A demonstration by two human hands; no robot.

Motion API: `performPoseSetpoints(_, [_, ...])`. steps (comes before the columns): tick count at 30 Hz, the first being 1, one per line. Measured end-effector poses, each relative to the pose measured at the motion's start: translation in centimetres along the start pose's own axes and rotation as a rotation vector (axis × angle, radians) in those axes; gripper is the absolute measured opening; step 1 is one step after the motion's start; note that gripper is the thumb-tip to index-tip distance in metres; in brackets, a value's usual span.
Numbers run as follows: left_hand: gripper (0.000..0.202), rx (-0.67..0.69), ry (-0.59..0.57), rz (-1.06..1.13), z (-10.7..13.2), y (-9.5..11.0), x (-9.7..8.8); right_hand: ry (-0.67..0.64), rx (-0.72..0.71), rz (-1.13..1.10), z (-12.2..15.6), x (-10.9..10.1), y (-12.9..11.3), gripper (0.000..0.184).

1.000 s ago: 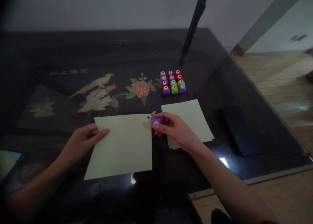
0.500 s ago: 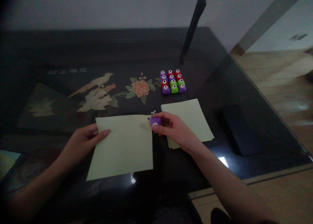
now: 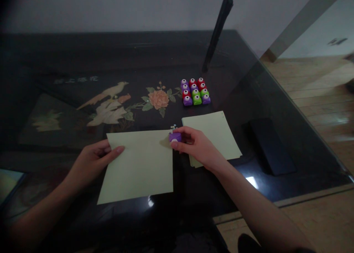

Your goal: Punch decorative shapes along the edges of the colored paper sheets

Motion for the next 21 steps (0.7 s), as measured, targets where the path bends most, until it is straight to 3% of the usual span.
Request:
performPoseSetpoints(10, [0.024, 0.015, -0.023, 0.005, 0.35, 0.14, 0.37, 0.011, 0.005, -0.018, 0.29, 0.24, -0.12, 0.034])
performPoseSetpoints(16, [0.033, 0.028, 0.0, 0.008, 0.29, 0.24, 0.4, 0.036, -0.001, 0.028, 0.26, 0.24, -0.1, 0.037])
performPoseSetpoints(21, [0.022, -0.013, -0.025, 0.026, 0.39, 0.17, 0.44, 0.036, -0.019, 0.044, 0.33, 0.33, -0.22, 0.035])
Point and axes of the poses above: each hand's wrist, its own z-axis away from the middle knuckle, its own x-axis out of the palm, y = z × x, the point moved 2 cm from there along -z, towards the middle knuckle, and after that the axes turned 15 degrees about y, right-handed, at the moved point
